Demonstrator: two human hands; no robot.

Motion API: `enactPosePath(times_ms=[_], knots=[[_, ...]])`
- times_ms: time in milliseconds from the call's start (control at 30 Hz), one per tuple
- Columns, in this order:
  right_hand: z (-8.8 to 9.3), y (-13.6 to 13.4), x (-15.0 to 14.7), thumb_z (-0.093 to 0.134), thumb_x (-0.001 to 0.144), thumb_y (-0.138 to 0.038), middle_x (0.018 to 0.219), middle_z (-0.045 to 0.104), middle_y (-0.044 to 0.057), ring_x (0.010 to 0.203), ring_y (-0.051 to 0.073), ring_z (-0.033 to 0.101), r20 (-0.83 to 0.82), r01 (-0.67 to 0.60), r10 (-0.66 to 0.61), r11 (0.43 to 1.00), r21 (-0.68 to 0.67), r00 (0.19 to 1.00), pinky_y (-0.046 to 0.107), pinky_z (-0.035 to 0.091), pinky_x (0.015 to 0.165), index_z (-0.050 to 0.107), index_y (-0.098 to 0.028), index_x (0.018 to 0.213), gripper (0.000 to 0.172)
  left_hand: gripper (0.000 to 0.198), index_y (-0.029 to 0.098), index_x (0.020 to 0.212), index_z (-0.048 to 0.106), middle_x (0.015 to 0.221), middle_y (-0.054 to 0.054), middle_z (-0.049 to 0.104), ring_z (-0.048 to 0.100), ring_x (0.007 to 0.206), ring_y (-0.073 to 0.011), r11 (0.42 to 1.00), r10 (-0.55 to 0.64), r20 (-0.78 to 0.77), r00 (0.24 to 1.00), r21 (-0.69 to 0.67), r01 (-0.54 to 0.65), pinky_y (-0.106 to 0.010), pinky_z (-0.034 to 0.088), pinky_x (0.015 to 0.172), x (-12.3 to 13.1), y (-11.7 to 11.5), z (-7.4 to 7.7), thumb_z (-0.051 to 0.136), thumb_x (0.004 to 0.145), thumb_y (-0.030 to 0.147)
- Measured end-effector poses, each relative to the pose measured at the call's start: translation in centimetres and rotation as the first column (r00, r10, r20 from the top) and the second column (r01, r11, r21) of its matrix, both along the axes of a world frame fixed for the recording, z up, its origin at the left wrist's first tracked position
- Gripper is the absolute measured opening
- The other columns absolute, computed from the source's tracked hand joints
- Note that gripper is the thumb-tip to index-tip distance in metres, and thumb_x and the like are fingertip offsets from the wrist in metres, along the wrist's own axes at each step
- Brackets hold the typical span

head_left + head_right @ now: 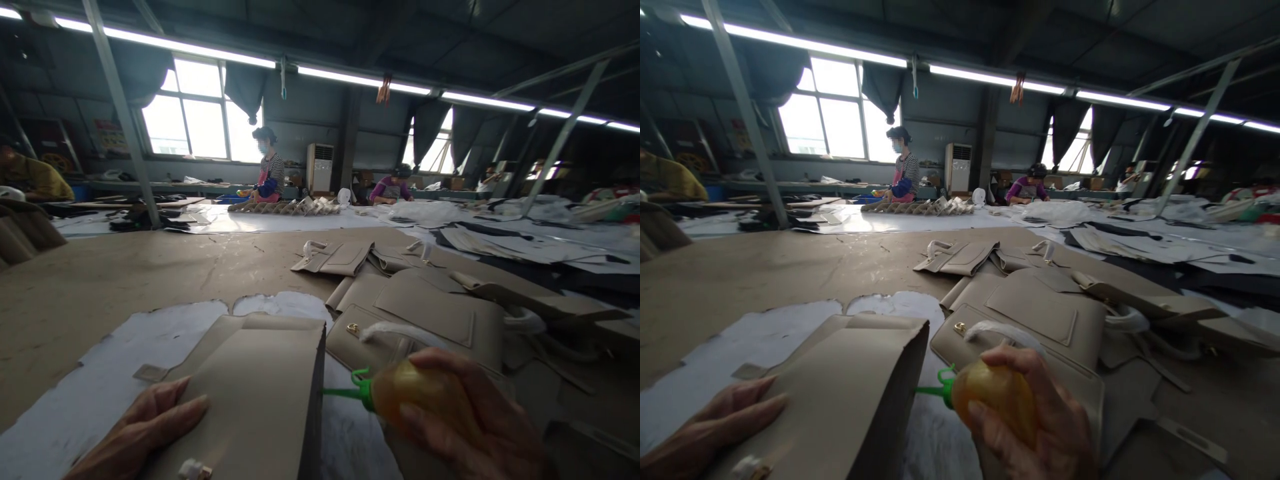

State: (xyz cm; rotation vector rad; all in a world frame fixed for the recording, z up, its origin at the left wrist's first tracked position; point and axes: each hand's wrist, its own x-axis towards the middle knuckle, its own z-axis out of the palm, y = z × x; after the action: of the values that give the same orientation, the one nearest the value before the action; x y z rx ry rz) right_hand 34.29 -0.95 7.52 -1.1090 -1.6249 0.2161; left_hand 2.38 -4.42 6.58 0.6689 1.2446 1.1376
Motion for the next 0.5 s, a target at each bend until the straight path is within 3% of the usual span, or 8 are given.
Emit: enactPosePath(times_ms=[100,200,333,500], knots=[[-0.2,1.0,0.0,0.065,0.078,-0.044,0.084,0.064,-0.007,0.057,0.013,0.057,0.007,0.038,-0.038,0.999,0.015,0.999,0.022,0.044,0.047,0.059,-0.033,0.098,0.023,0.043,0.017,0.083,0.075,0.063,-0.008,0.069,0.064,0.052,-0.0213,1.0,-0.027,-0.013,1.0,-0.001,0.027,-0.026,0.052,0.05,-0.1,0.0,0.0,0.086,0.054,0.047],[-0.4,1.2,0.0,0.067,0.077,-0.042,0.085,0.063,-0.006,0.058,0.012,0.057,0.0,0.036,-0.036,0.999,0.019,0.999,0.022,0.044,0.048,0.06,-0.032,0.098,0.024,0.041,0.018,0.079,0.075,0.063,-0.006,0.069,0.064,0.052,-0.0217,1.0,0.021,0.01,1.0,0.007,-0.021,-0.025,0.052,0.048,0.2,-0.1,0.4,0.089,0.049,0.042],[-0.3,0.3,0.1,0.069,0.074,-0.043,0.087,0.063,-0.008,0.061,0.011,0.058,-0.023,0.0,0.0,1.0,-0.015,1.0,0.017,0.046,0.049,0.061,-0.037,0.097,0.024,0.03,0.018,0.078,0.075,0.061,-0.008,0.069,0.063,0.049,-0.0219,0.998,-0.053,-0.009,0.999,-0.025,0.052,-0.026,0.051,0.046,-0.1,0.0,0.6,0.087,0.054,0.031],[0.0,-1.3,0.2,0.068,0.073,-0.041,0.076,0.064,-0.009,0.056,0.012,0.058,-0.021,-0.043,0.042,0.997,-0.061,0.999,0.017,0.046,0.043,0.06,-0.04,0.095,0.024,0.022,0.019,0.08,0.074,0.064,-0.006,0.07,0.064,0.052,-0.0216,0.995,-0.093,-0.013,0.996,-0.045,0.092,-0.026,0.053,0.049,-0.6,0.2,0.6,0.082,0.061,0.025]])
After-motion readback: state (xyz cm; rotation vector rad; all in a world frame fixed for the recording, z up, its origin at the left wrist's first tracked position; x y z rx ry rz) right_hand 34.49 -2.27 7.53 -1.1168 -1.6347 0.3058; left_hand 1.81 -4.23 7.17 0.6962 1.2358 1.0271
